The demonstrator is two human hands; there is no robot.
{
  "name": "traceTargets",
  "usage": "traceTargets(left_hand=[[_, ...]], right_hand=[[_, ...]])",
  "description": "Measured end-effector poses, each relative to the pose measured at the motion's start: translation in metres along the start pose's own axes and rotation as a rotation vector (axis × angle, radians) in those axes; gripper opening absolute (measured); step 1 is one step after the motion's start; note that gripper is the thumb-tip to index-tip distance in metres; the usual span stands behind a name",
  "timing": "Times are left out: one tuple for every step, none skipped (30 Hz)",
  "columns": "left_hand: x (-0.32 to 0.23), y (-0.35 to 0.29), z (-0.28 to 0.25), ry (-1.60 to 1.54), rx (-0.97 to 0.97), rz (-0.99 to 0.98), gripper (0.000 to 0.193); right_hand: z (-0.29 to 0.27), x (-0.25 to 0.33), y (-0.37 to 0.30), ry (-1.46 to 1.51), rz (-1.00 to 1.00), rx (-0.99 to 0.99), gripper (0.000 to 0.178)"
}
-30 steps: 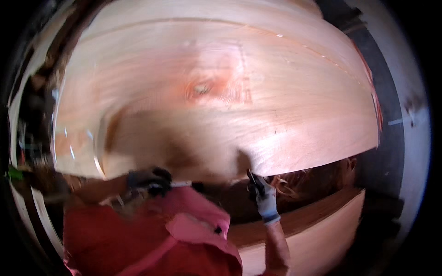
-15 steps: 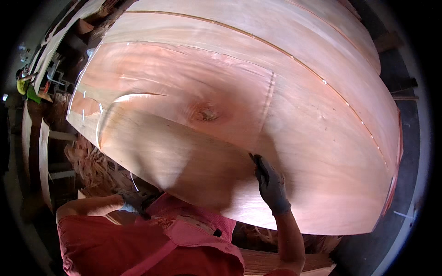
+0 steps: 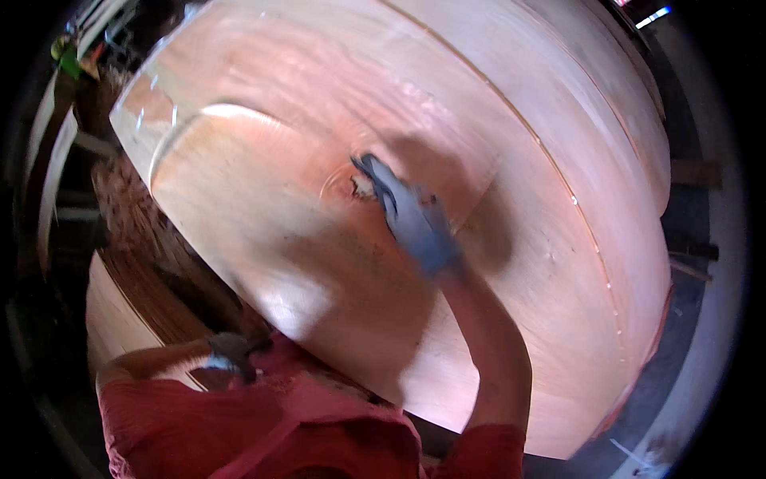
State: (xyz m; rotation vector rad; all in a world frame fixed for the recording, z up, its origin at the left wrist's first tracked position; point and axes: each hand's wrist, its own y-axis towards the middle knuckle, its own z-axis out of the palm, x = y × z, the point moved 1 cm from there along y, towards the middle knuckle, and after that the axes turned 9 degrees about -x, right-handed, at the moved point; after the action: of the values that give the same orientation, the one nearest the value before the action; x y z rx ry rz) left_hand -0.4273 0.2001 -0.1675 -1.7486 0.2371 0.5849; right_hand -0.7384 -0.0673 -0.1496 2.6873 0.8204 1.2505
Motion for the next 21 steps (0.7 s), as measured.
traceTargets(left_hand=[[0.003,0.0,0.005,0.07,-0.088,0.011,0.101],[0.01,-0.002,0.014,0.108,-0.166,0.051,0.102],[0.019,-0.003,0.025,0.147,-0.242,0.091,0.104],[0.027,-0.004,0.029,0.135,-0.263,0.084,0.102],[0.031,-0.007,0.031,0.123,-0.284,0.076,0.1],[0.033,-0.012,0.032,0.109,-0.3,0.065,0.098],[0.034,-0.016,0.028,-0.006,-0.267,0.017,0.095],[0.034,-0.022,0.015,-0.12,-0.232,-0.029,0.092],[0.035,-0.028,0.004,-0.237,-0.187,-0.074,0.089],[0.035,-0.034,-0.002,-0.372,-0.277,-0.056,0.079],[0.038,-0.036,-0.003,-0.451,-0.466,0.037,0.058],[0.039,-0.037,-0.005,-0.512,-0.553,0.041,0.049],[0.04,-0.038,-0.009,-0.571,-0.64,0.044,0.042],[0.036,-0.039,-0.018,-0.706,-0.762,0.099,0.039],[0.028,-0.04,-0.031,-0.843,-0.88,0.158,0.036],[0.016,-0.045,-0.052,-0.814,-0.984,0.242,0.034],[0.004,-0.05,-0.075,-0.782,-1.086,0.329,0.032],[-0.007,-0.051,-0.099,-0.615,-1.24,0.387,0.033],[-0.016,-0.045,-0.124,-0.438,-1.385,0.45,0.034],[-0.024,-0.029,-0.157,-0.264,-1.492,0.526,0.039],[-0.03,-0.017,-0.184,-0.084,-1.609,0.593,0.045]], right_hand=[[0.002,0.013,0.024,-0.079,0.018,0.074,0.045],[0.004,0.022,0.049,-0.164,0.021,0.13,0.044],[0.014,0.023,0.067,-0.195,0.019,0.165,0.045],[0.026,0.021,0.081,-0.229,0.024,0.198,0.045],[0.034,0.017,0.092,-0.263,0.029,0.23,0.046],[0.043,0.014,0.103,-0.261,0.005,0.234,0.046],[0.052,0.012,0.112,-0.261,-0.02,0.239,0.046],[0.06,0.01,0.117,-0.261,-0.043,0.244,0.047],[0.064,0.01,0.121,-0.282,-0.028,0.276,0.045],[0.066,0.01,0.125,-0.294,-0.017,0.302,0.044],[0.069,0.009,0.127,-0.307,-0.006,0.326,0.043],[0.072,0.009,0.129,-0.332,-0.025,0.334,0.043],[0.074,0.008,0.13,-0.358,-0.044,0.341,0.043],[0.077,0.007,0.131,-0.384,-0.062,0.347,0.043],[0.077,0.011,0.133,-0.424,-0.043,0.377,0.043],[0.075,0.016,0.137,-0.457,-0.023,0.403,0.043],[0.073,0.02,0.139,-0.495,0.0,0.427,0.043],[0.071,0.02,0.143,-0.502,-0.043,0.451,0.044],[0.067,0.018,0.148,-0.513,-0.084,0.47,0.044],[0.064,0.007,0.15,-0.522,-0.107,0.495,0.045],[0.064,0.003,0.15,-0.505,-0.115,0.503,0.045]])
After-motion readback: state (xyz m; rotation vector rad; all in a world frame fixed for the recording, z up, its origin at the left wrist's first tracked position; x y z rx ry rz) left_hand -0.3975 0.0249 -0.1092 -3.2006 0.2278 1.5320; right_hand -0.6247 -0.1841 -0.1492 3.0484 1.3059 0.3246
